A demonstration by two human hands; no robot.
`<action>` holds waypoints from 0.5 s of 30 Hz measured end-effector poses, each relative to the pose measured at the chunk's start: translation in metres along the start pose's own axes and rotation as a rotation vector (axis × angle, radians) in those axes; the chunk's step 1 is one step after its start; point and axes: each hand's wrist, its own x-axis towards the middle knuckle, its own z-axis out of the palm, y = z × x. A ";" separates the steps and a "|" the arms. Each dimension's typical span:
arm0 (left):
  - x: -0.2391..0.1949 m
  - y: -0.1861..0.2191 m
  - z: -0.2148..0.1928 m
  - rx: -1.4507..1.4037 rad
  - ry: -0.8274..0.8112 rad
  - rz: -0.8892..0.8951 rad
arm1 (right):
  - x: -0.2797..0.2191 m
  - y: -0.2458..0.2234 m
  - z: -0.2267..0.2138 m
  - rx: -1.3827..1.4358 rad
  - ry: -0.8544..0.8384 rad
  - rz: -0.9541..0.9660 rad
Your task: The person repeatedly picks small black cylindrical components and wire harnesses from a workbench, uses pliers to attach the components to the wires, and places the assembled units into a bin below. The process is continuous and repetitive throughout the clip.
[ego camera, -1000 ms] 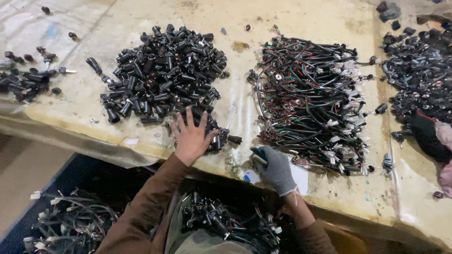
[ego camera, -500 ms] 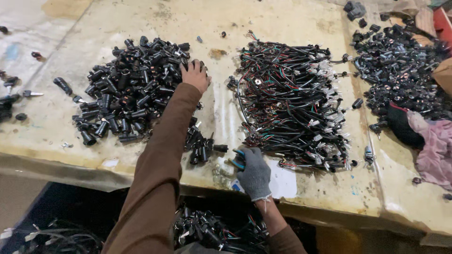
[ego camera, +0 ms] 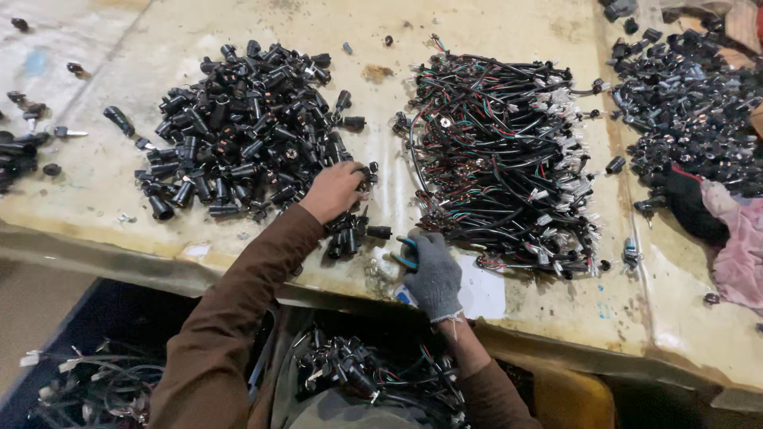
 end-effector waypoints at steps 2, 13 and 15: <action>0.003 0.009 -0.020 0.068 0.167 0.000 | -0.001 0.002 0.001 -0.001 -0.026 0.017; -0.049 0.124 -0.050 -1.457 0.073 -0.374 | 0.012 0.030 0.005 0.020 -0.210 -0.013; -0.058 0.146 -0.046 -1.673 0.122 -0.374 | 0.013 0.030 0.008 -0.004 -0.167 0.003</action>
